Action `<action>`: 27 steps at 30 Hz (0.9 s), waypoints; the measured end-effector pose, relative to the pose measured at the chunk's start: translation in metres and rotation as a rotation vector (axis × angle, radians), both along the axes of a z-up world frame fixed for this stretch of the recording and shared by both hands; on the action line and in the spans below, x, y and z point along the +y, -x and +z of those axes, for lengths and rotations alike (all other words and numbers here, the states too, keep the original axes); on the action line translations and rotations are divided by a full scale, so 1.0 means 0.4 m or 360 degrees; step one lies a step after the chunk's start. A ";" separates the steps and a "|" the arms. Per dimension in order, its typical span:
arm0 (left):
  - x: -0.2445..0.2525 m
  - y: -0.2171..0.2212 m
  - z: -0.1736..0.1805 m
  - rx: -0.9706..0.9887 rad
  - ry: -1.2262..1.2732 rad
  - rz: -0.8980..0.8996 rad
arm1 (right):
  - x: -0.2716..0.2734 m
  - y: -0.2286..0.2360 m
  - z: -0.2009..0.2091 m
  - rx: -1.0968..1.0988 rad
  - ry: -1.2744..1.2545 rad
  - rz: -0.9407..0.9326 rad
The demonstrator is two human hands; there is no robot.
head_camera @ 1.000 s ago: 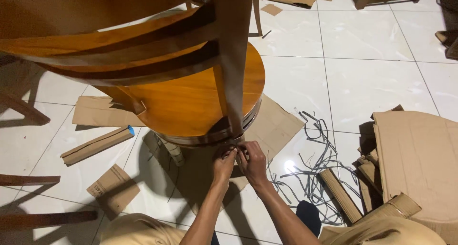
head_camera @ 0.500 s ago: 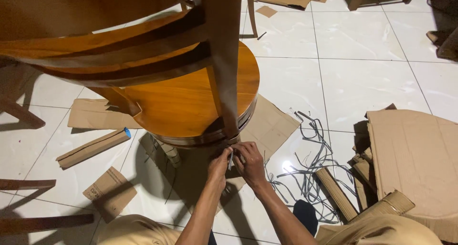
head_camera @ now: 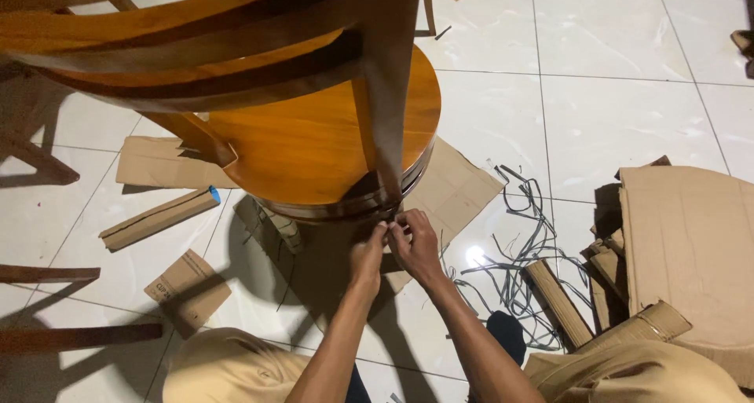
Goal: Wrapping a wooden chair leg with cardboard and securing it with string for protection
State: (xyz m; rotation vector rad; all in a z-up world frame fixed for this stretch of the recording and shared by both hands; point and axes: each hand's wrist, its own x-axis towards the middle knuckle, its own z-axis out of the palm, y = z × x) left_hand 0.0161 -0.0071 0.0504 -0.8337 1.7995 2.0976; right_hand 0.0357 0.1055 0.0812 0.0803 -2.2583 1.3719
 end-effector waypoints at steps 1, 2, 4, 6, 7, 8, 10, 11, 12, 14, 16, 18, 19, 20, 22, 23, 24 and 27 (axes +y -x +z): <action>0.004 -0.009 0.018 0.0003 -0.0001 0.0006 | 0.001 0.003 0.003 0.0003 -0.0001 0.0006; 0.009 -0.019 0.037 0.0111 -0.0033 -0.0014 | 0.003 0.005 0.007 -0.0089 0.0063 0.0014; 0.014 -0.039 0.053 0.0207 -0.0061 -0.0034 | 0.003 -0.006 0.008 -0.0193 0.0129 0.0021; 0.021 -0.037 0.058 0.0340 -0.0155 -0.0072 | 0.005 -0.008 0.013 -0.0282 0.0238 0.0030; 0.013 -0.032 0.028 0.0339 -0.0155 -0.0071 | 0.004 -0.009 0.013 -0.0284 0.0238 0.0031; 0.005 -0.026 -0.002 0.0344 -0.0147 -0.0086 | 0.003 -0.010 0.014 -0.0328 0.0296 0.0025; 0.005 -0.021 -0.031 0.0359 -0.0146 -0.0104 | 0.009 -0.010 0.017 -0.0363 0.0347 0.0016; 0.004 -0.020 -0.031 0.0361 -0.0095 -0.0102 | 0.008 -0.008 0.019 -0.0400 0.0387 0.0008; 0.004 -0.020 -0.031 0.0363 -0.0043 -0.0099 | 0.007 -0.007 0.020 -0.0436 0.0426 0.0001; 0.007 -0.021 -0.055 0.0412 0.0011 -0.0089 | 0.004 -0.008 0.006 -0.0427 0.0433 -0.0026; 0.020 -0.014 -0.034 0.0472 0.0059 -0.0079 | 0.000 0.002 0.008 -0.0406 0.0433 -0.0053; 0.034 -0.032 0.018 0.0480 0.0095 -0.0047 | -0.012 -0.008 0.011 -0.0420 0.0454 -0.0139; 0.035 -0.017 -0.030 0.0476 0.0095 -0.0051 | -0.016 -0.012 0.018 -0.0423 0.0454 -0.0144; 0.036 -0.002 -0.079 0.0426 0.0053 0.0007 | -0.019 -0.016 0.024 -0.0424 0.0485 -0.0200; 0.035 0.007 -0.133 0.0366 0.0012 0.0061 | -0.023 -0.025 0.020 -0.0434 0.0516 -0.0262; 0.036 0.017 -0.135 0.0333 -0.0154 0.0137 | -0.020 -0.015 0.013 -0.0439 0.0528 -0.0286; 0.036 0.027 -0.136 0.0300 -0.0321 0.0211 | -0.017 -0.006 0.007 -0.0445 0.0540 -0.0311; 0.028 0.051 -0.187 0.0337 -0.0366 0.0272 | 0.004 0.031 -0.040 -0.0418 0.0627 -0.0385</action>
